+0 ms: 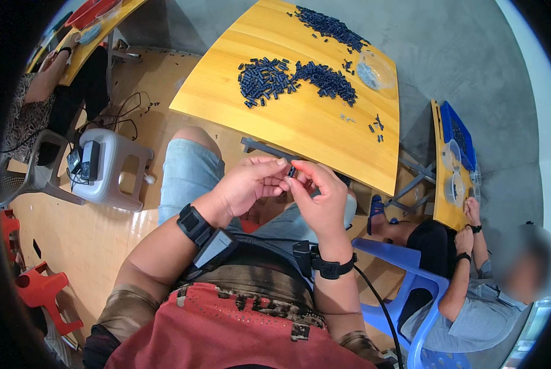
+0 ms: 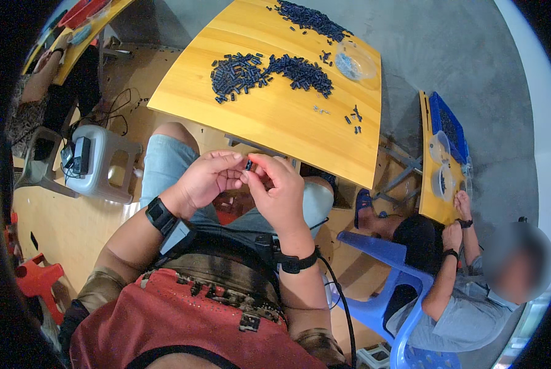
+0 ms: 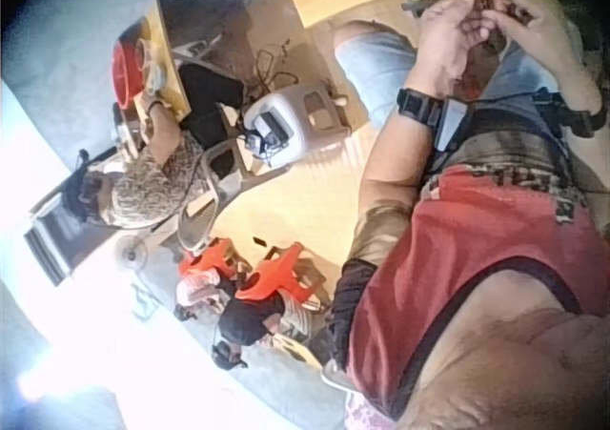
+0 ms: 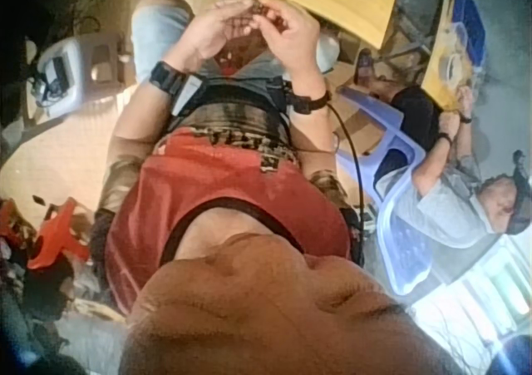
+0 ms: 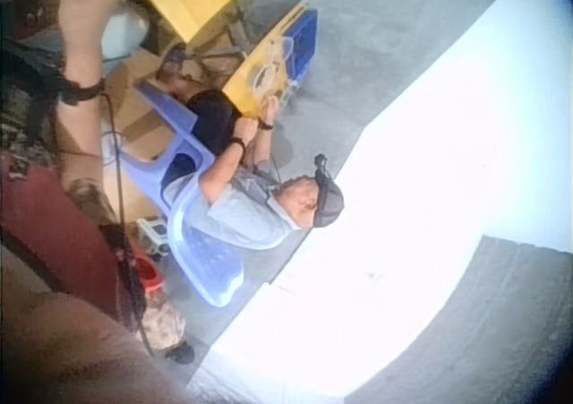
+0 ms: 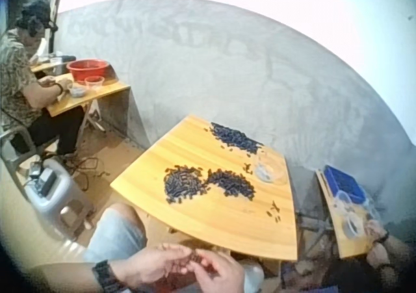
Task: Assembling small blue and black plastic components.
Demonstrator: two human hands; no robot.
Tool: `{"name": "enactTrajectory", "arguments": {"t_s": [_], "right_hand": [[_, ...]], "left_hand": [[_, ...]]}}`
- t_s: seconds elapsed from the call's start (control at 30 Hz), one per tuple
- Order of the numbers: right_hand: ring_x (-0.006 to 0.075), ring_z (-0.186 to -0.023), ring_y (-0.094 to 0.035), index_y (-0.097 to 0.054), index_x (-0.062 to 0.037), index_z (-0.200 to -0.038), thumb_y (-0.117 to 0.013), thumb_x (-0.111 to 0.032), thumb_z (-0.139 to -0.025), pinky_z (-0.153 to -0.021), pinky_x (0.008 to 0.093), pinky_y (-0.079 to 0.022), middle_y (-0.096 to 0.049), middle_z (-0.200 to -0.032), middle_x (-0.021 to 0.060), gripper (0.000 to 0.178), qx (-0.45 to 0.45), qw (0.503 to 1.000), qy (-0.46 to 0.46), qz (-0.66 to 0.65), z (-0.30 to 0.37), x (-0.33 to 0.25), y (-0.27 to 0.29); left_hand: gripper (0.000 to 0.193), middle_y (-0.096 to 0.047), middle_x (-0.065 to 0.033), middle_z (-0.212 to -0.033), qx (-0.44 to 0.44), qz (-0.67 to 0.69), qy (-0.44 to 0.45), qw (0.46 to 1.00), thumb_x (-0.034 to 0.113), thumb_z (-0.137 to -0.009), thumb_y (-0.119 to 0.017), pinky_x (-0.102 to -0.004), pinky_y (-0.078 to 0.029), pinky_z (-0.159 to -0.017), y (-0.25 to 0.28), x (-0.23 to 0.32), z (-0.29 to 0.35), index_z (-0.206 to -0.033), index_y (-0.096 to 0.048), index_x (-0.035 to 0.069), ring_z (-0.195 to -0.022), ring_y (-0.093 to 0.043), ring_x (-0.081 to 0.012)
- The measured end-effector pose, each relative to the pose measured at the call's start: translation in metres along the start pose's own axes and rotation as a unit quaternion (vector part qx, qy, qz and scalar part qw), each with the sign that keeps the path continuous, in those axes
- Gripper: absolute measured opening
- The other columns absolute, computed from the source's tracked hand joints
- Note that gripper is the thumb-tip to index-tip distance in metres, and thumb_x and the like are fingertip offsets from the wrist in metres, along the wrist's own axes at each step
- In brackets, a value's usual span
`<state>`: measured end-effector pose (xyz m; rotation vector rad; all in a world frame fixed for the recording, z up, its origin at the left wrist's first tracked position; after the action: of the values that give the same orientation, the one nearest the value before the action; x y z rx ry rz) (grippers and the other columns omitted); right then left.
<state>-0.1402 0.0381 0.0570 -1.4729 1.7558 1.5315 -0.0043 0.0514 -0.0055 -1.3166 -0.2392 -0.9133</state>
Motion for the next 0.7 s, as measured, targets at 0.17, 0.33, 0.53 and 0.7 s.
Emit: {"name": "enactTrajectory", "arguments": {"t_s": [0.17,0.33,0.53,0.7], "right_hand": [[0.011,-0.061,-0.054,-0.065,-0.0029,-0.096,-0.07,-0.001,-0.072,-0.054,0.0219,-0.044,-0.056,-0.071,0.0045,0.025,0.001,1.0,0.013,0.001,0.0027,-0.0004,0.0014],[0.0102,-0.061,-0.053,-0.066,-0.0041,-0.097,-0.071,-0.002,-0.071,-0.054,0.0215,-0.044,-0.057,-0.071,0.0044,0.027,0.004,1.0,0.011,-0.009,0.0043,-0.0011,0.0011],[0.0093,-0.061,-0.053,-0.065,-0.0051,-0.1,-0.068,0.002,-0.07,-0.054,0.0207,-0.043,-0.057,-0.071,0.0032,0.031,0.003,1.0,0.019,-0.009,0.0038,0.0011,-0.0004],[0.0091,-0.062,-0.053,-0.063,-0.0042,-0.104,-0.066,0.004,-0.07,-0.054,0.0199,-0.043,-0.057,-0.072,0.0036,0.035,-0.004,1.0,-0.01,-0.009,0.0031,0.0008,-0.0008]], "left_hand": [[0.028,-0.064,-0.0035,-0.084,-0.014,0.047,0.018,0.999,0.03,-0.091,-0.053,-0.0212,-0.049,-0.066,-0.0038,-0.0009,0.0027,-0.093,-0.062,0.004,-0.073,-0.06,-0.0089],[0.024,-0.064,-0.0022,-0.086,-0.034,0.013,-0.004,0.999,0.028,-0.09,-0.056,-0.0207,-0.048,-0.068,-0.007,0.0017,0.0037,-0.094,-0.063,0.006,-0.075,-0.06,-0.0079],[0.016,-0.065,-0.001,-0.087,-0.022,-0.017,-0.035,0.999,0.018,-0.084,-0.065,-0.0194,-0.047,-0.069,-0.0054,-0.0006,0.0043,-0.094,-0.065,0.006,-0.077,-0.059,-0.0065],[0.017,-0.066,-0.0015,-0.089,-0.008,-0.028,-0.038,0.999,0.017,-0.084,-0.065,-0.0193,-0.047,-0.07,-0.0072,0.0014,0.0063,-0.097,-0.066,0.006,-0.079,-0.06,-0.007]]}}
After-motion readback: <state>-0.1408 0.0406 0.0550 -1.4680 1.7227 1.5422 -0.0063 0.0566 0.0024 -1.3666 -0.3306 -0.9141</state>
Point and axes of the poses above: each hand's wrist, its own z-axis away from the middle knuckle, its own y-axis out of the back of the hand, x = y × z, the point moved 4 cm from there along -z, towards the middle knuckle
